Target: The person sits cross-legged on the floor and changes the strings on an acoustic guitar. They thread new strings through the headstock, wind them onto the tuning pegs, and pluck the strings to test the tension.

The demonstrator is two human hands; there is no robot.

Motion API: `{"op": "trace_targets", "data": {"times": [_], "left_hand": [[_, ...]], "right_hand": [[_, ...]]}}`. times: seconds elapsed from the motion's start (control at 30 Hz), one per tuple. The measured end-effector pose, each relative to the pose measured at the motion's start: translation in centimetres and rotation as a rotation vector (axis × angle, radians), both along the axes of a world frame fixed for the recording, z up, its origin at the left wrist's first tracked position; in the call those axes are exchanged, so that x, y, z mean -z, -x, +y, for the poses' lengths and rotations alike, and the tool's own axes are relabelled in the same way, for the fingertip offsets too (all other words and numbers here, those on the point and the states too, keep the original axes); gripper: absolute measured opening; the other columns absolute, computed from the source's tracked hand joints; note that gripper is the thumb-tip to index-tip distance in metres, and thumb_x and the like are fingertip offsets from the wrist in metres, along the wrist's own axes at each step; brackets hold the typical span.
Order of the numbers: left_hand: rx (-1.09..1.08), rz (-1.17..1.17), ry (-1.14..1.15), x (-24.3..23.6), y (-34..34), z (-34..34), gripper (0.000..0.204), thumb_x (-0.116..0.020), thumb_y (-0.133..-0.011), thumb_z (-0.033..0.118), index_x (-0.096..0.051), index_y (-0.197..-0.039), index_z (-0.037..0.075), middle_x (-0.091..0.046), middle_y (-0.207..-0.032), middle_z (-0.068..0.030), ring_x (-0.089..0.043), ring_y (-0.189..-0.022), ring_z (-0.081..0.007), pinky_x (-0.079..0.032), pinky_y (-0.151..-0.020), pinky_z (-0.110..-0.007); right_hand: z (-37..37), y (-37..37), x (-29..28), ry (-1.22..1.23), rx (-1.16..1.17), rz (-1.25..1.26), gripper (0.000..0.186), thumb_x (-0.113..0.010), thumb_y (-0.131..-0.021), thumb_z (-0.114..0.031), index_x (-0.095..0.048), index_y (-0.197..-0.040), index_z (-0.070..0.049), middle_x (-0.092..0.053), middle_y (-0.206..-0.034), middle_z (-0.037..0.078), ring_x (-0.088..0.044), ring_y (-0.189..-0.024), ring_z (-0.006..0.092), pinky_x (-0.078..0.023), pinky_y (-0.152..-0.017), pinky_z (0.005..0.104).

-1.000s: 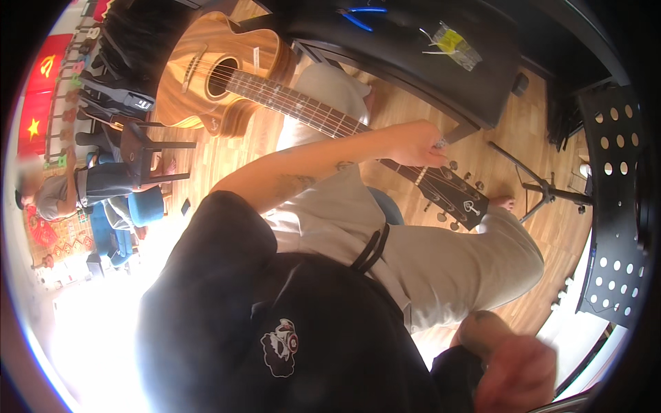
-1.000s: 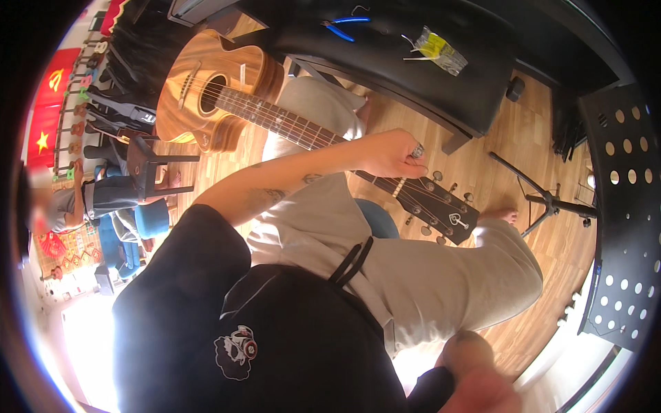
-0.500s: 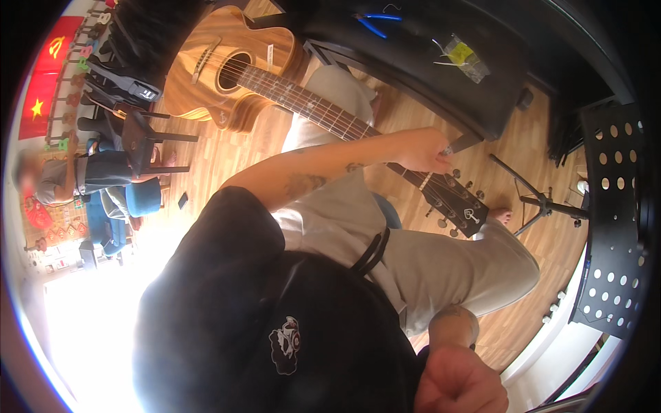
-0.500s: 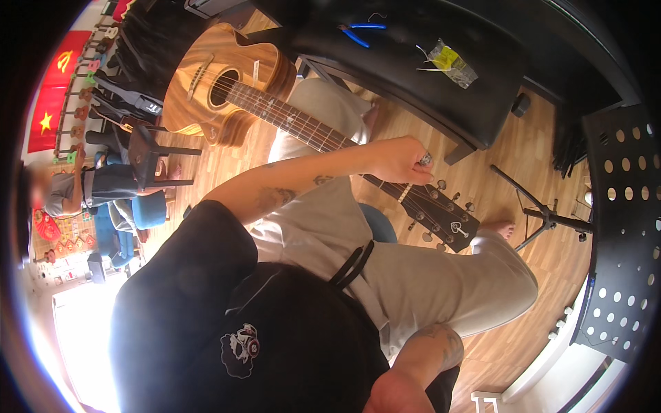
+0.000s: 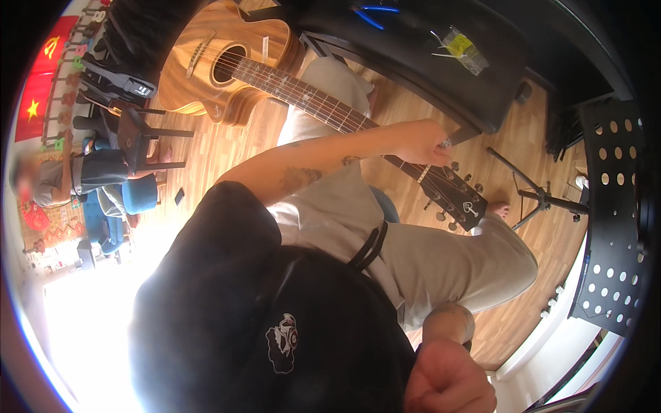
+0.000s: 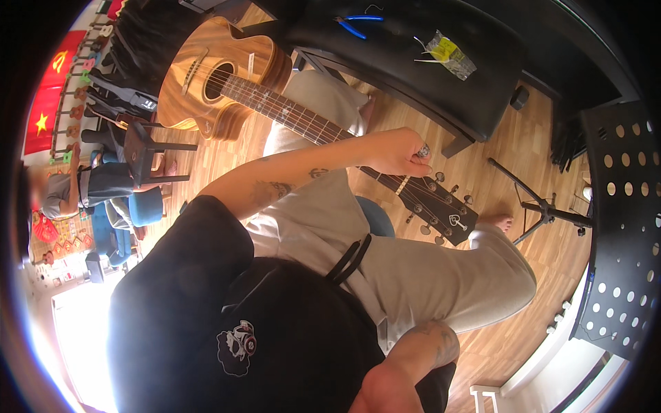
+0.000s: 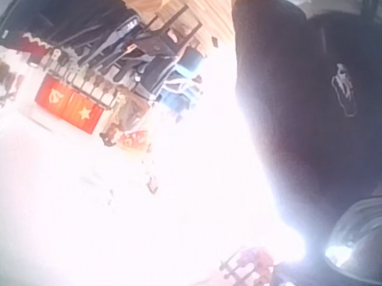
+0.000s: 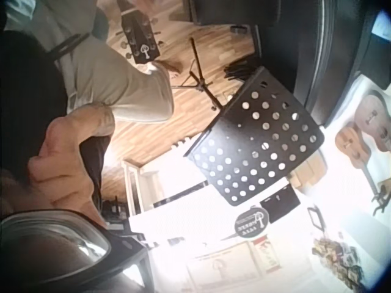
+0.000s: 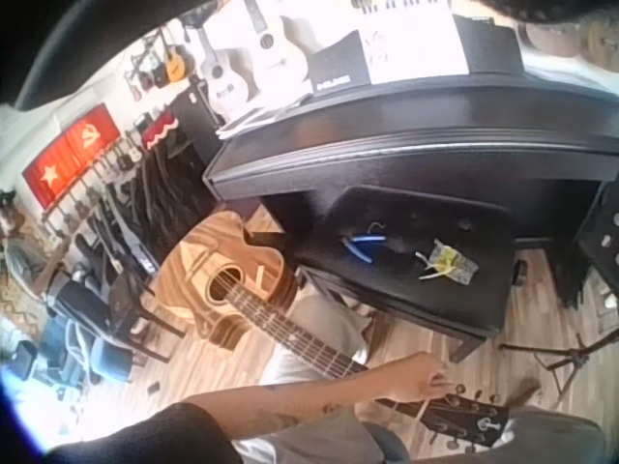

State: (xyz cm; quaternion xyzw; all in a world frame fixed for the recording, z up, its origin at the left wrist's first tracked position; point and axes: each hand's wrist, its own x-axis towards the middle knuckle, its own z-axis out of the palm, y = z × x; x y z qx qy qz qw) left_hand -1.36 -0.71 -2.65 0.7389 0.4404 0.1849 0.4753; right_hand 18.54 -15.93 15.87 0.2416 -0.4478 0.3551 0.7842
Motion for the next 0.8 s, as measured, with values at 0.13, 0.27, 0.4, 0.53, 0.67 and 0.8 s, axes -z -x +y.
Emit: {"op": "trace_targets", "data": {"times": [0.13,0.27,0.4,0.53,0.67,0.8], "left_hand": [[-0.001,0.048,0.009,-0.3,-0.1,0.3,0.045,-0.067,-0.09,0.019,-0.031,-0.067,0.005,-0.026,-0.058,-0.0069,-0.026,-0.056,-0.0184,-0.03,-0.052,-0.04],[-0.003,0.021,0.027,-0.2,0.1,0.0,0.045,-0.067,-0.091,0.019,-0.031,-0.068,0.005,-0.027,-0.058,-0.0062,-0.027,-0.056,-0.0178,-0.031,-0.052,-0.039],[0.002,0.017,0.041,-1.0,-0.2,0.1,0.045,-0.068,-0.091,0.019,-0.031,-0.067,0.005,-0.028,-0.058,-0.0063,-0.028,-0.055,-0.0174,-0.031,-0.052,-0.039],[-0.005,0.056,0.013,-2.1,-0.3,0.1,0.045,-0.068,-0.091,0.02,-0.033,-0.066,0.005,-0.03,-0.056,-0.0071,-0.029,-0.054,-0.0183,-0.032,-0.052,-0.039],[-0.009,0.05,-0.026,0.1,1.0,0.3,0.046,-0.068,-0.092,0.023,-0.036,-0.065,0.004,-0.032,-0.055,-0.0088,-0.03,-0.053,-0.0219,-0.033,-0.052,-0.041],[0.036,0.1,-0.003,-0.9,-0.8,0.8,0.049,-0.069,-0.093,0.027,-0.038,-0.064,0.004,-0.034,-0.055,-0.0109,-0.031,-0.052,-0.023,-0.034,-0.051,-0.041]], "right_hand": [[0.4,0.9,-0.5,-0.02,-0.091,0.032,0.024,-0.065,-0.08,0.01,-0.052,-0.068,-0.007,-0.055,-0.067,-0.002,-0.057,-0.055,0.0063,-0.042,-0.042,0.0237],[0.0,1.1,-1.3,0.023,-0.036,0.021,0.019,-0.063,-0.088,0.005,-0.053,-0.078,-0.007,-0.06,-0.075,0.001,-0.061,-0.063,0.0076,-0.044,-0.045,0.0248],[-0.7,0.3,-1.2,0.026,0.072,-0.011,0.011,-0.064,-0.09,0.0,-0.057,-0.086,-0.007,-0.063,-0.082,0.003,-0.063,-0.072,0.0105,-0.048,-0.052,0.0261],[-1.3,-1.0,-0.7,0.011,0.299,-0.081,0.004,-0.066,-0.092,-0.006,-0.062,-0.093,-0.007,-0.065,-0.089,0.005,-0.065,-0.081,0.0134,-0.052,-0.059,0.0275],[-0.6,-2.5,0.6,-0.054,0.605,-0.368,0.016,-0.069,-0.095,-0.014,-0.069,-0.109,-0.007,-0.07,-0.102,0.01,-0.068,-0.098,0.0205,-0.058,-0.072,0.0304],[2.2,-3.1,0.1,0.576,0.115,-0.536,0.025,-0.064,-0.099,-0.034,-0.063,-0.109,-0.011,-0.062,-0.074,0.004,-0.058,-0.067,0.0169,-0.045,-0.051,0.0305]]}}
